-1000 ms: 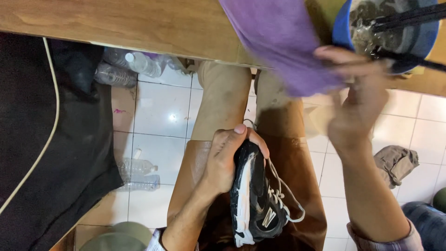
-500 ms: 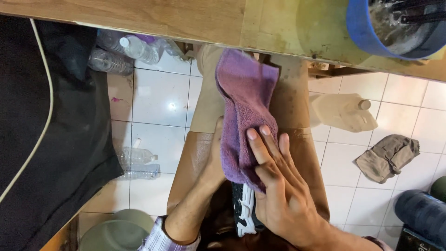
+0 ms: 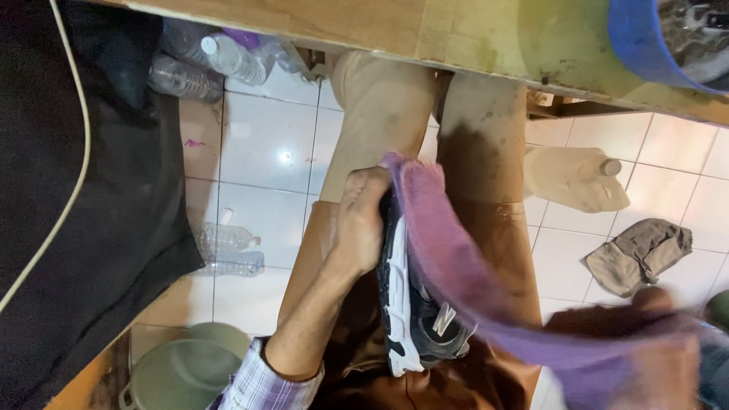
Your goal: The person scrubs a black and white sneaker with a brush and wipes it with a purple cloth. They repeatedly dip the brush into a blue bowl of water and continue scrubbing different parts of the shoe, then wipe the shoe with the cloth.
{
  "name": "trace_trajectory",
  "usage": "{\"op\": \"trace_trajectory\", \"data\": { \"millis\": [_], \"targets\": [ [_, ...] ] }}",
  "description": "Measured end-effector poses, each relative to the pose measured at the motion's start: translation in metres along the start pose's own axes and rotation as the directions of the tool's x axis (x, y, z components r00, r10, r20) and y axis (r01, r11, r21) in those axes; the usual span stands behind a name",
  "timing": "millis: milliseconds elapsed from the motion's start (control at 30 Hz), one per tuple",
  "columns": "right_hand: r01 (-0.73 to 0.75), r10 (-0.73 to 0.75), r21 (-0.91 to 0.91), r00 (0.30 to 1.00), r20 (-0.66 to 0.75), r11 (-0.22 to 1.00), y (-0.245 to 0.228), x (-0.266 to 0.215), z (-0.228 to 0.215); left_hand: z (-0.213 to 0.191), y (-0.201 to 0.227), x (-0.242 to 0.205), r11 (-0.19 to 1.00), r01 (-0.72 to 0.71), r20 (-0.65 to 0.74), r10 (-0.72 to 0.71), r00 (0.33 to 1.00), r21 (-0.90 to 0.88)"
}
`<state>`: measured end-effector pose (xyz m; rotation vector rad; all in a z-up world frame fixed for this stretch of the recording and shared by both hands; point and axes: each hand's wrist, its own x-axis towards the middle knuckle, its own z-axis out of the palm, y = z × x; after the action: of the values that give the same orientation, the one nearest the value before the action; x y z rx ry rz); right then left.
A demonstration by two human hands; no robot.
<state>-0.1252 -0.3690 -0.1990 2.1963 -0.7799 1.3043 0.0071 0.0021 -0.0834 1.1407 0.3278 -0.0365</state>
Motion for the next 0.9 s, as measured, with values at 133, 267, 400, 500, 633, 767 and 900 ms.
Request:
{"op": "trace_trajectory", "data": {
  "millis": [133,267,400,500,633,767,900],
  "targets": [
    [-0.201,0.027,0.301,0.868,0.496,0.932,0.041,0.03,0.021,0.015,0.023,-0.002,0.968,0.037,0.076,-0.018,0.997,-0.247],
    [-0.481,-0.145,0.436,0.528,0.836,0.761,-0.01,0.178,-0.087,0.024,0.036,-0.008,0.936,0.068,0.128,-0.025,0.991,-0.346],
    [-0.695,-0.369,0.415,0.226,0.901,0.588,-0.128,0.212,-0.176,0.023,0.058,-0.016,0.96,0.212,0.212,-0.172,0.962,-0.182],
    [-0.921,-0.743,-0.296,-0.011,0.669,-0.253,-0.195,0.196,-0.201,0.025,0.058,-0.014,0.992,0.103,0.195,-0.086,0.977,-0.078],
    [-0.047,-0.877,0.995,0.471,0.1,0.088,-0.208,0.182,-0.206,0.016,0.046,-0.01,0.995,-0.018,0.129,0.005,0.992,0.098],
    [-0.131,-0.906,0.985,0.42,-0.049,-0.115,-0.191,0.173,-0.195,0.014,0.053,-0.005,0.989,0.124,0.052,-0.128,0.99,0.081],
    [-0.489,-0.921,0.871,0.358,0.153,-0.046,-0.172,0.182,-0.18,0.011,0.059,-0.006,0.992,0.114,0.071,-0.117,0.991,0.049]
  ]
}}
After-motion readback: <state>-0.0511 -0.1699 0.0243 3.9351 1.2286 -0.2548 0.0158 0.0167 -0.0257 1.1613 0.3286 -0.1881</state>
